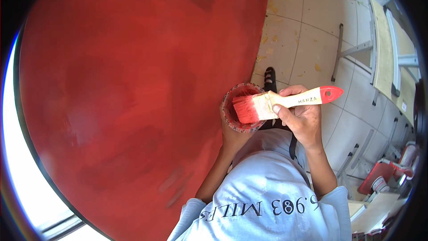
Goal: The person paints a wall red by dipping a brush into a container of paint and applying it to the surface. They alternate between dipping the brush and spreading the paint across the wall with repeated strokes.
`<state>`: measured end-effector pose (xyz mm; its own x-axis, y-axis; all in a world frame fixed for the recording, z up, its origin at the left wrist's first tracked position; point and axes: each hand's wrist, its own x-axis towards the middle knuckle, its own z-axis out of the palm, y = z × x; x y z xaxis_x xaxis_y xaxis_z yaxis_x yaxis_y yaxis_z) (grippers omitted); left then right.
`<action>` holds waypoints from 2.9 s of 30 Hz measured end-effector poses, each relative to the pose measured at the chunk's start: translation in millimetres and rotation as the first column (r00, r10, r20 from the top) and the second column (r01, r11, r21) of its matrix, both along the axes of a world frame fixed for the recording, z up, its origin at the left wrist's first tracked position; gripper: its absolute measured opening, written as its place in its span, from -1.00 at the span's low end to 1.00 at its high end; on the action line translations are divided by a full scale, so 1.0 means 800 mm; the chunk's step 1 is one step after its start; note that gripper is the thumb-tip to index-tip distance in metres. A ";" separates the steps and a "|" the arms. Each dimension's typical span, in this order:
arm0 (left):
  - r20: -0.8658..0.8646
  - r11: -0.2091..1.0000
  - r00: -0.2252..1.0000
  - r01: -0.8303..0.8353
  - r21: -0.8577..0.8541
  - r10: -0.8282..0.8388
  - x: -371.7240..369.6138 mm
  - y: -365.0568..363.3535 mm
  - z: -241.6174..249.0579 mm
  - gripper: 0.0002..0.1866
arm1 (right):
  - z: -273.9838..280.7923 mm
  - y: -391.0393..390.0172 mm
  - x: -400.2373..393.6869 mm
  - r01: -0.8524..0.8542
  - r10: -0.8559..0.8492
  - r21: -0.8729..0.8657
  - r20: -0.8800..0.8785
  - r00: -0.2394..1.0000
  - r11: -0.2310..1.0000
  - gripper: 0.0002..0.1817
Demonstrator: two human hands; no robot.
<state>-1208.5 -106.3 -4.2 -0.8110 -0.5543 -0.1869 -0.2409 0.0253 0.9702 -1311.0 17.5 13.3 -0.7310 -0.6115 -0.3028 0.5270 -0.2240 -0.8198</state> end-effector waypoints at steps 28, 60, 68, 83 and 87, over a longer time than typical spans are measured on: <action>0.032 0.825 0.877 -0.437 -0.358 0.479 0.204 -0.029 -0.016 -0.12 | -0.150 -0.281 -0.004 0.459 -0.457 0.034 -0.055 0.888 0.888 -0.75; 0.070 0.868 0.926 -0.319 -0.380 0.371 0.208 -0.031 -0.024 -0.14 | -0.131 -0.305 -0.035 0.570 -0.549 0.077 -0.186 0.814 0.818 -0.90; -0.105 0.891 0.988 -0.149 -0.429 0.115 0.174 -0.055 -0.015 0.02 | 0.129 -0.298 -0.059 0.288 -0.368 -0.472 -0.084 0.926 0.833 -0.84; -0.032 0.843 0.979 -0.190 -0.503 0.202 0.191 -0.144 -0.078 -0.01 | -0.114 -0.299 -0.033 0.538 -0.538 0.007 0.034 0.842 0.843 -0.71; 0.016 0.783 0.985 -0.128 -0.608 0.174 0.189 -0.143 -0.068 0.00 | -0.013 -0.316 -0.033 0.427 -0.448 -0.146 -0.183 0.875 0.893 -0.82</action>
